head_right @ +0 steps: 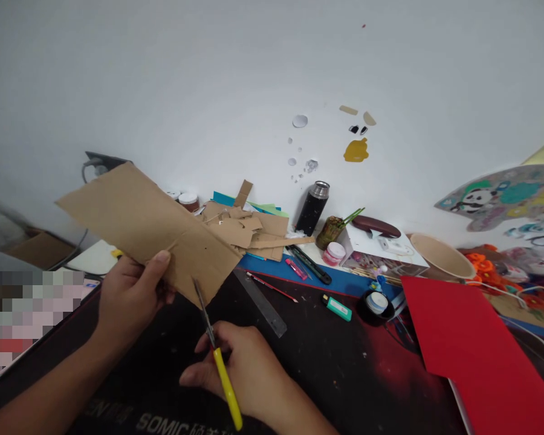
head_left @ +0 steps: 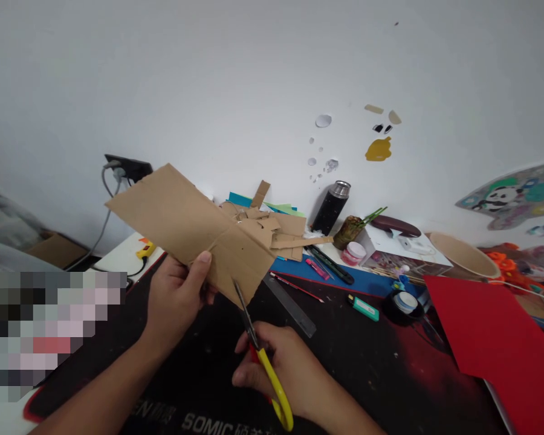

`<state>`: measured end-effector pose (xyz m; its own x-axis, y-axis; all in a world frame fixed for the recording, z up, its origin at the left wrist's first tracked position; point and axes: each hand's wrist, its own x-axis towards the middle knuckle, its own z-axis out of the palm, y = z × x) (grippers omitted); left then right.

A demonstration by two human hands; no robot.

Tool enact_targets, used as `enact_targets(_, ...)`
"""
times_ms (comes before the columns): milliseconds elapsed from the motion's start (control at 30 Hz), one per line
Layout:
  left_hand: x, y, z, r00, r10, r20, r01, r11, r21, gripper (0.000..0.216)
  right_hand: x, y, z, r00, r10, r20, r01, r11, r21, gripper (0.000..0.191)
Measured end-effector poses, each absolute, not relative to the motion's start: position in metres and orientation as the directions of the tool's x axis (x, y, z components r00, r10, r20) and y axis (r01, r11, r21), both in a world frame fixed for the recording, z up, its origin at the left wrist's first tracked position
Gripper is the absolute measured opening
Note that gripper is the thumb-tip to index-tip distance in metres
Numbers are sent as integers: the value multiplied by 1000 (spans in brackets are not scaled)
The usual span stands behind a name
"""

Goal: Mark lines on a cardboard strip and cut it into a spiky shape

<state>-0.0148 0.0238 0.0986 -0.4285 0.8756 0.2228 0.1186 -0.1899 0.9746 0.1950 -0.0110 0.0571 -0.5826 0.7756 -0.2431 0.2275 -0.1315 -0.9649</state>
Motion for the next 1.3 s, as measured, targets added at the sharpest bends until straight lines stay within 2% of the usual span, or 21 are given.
enact_targets(100,-16,25,99,-427,876,224,140,-181,973,36,195,-12,54,-590,758,-278,213,-186,-959,64)
enact_targets(300,-20,32,89,-396,905,158,6,-169,986,31,195,-13,56,-618,715,-326,156,-295,-943,76)
enact_targets(500,-20,29,89,-427,879,211,82,-195,977,32,194,-13,52,-580,758,-300,187,-234,-954,70)
enact_targets(567,-20,30,87,-427,886,180,39,-180,983,32,191,-14,50,-569,753,-331,166,-289,-943,72)
enact_targets(667,-20,36,80,-395,914,89,-116,-146,982,29,189,-16,49,-575,724,-382,150,-365,-919,76)
enact_targets(800,-18,40,76,-363,931,43,-195,-120,973,30,188,-17,51,-572,735,-366,148,-346,-926,76)
enact_targets(1133,-19,29,92,-429,881,198,69,-186,980,34,193,-12,50,-550,776,-308,180,-249,-951,75)
enact_targets(1300,-22,36,88,-456,883,111,-112,-181,977,31,196,-9,53,-552,796,-247,175,-179,-968,71)
